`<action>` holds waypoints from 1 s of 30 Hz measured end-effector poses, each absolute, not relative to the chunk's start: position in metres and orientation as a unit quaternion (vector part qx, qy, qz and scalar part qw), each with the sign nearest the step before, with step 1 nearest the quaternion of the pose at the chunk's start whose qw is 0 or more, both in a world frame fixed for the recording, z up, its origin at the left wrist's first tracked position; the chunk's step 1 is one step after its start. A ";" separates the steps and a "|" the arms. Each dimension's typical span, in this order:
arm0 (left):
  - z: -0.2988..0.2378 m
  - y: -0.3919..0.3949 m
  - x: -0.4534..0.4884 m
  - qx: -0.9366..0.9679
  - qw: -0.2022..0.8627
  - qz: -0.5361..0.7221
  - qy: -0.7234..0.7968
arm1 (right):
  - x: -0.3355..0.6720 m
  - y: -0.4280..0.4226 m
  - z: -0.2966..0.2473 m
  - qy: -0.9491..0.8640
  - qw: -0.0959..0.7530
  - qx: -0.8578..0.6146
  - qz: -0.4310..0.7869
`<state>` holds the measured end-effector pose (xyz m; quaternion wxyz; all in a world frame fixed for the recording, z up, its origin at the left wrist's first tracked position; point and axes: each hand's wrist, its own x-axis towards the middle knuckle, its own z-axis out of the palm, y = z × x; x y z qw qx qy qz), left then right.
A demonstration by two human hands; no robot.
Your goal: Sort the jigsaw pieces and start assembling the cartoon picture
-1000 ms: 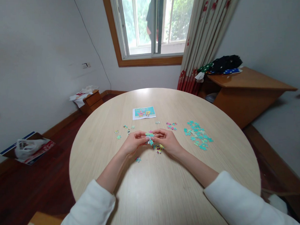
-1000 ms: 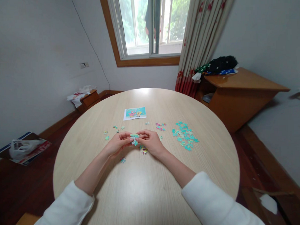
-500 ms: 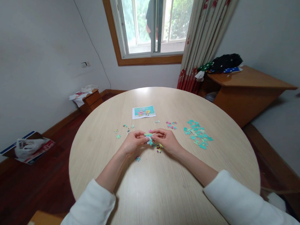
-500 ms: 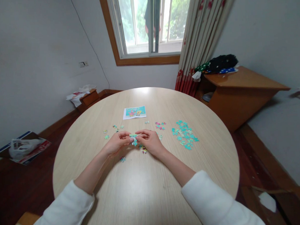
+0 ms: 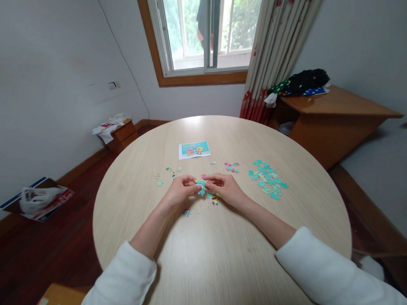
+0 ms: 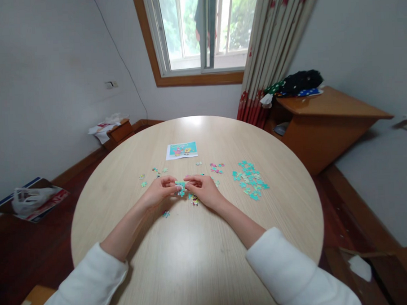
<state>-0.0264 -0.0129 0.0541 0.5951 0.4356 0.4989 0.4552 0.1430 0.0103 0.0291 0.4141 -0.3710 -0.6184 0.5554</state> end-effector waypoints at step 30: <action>0.035 -0.012 -0.025 0.610 0.407 0.407 0.545 | 0.145 0.014 0.024 -0.703 0.373 -0.409 0.447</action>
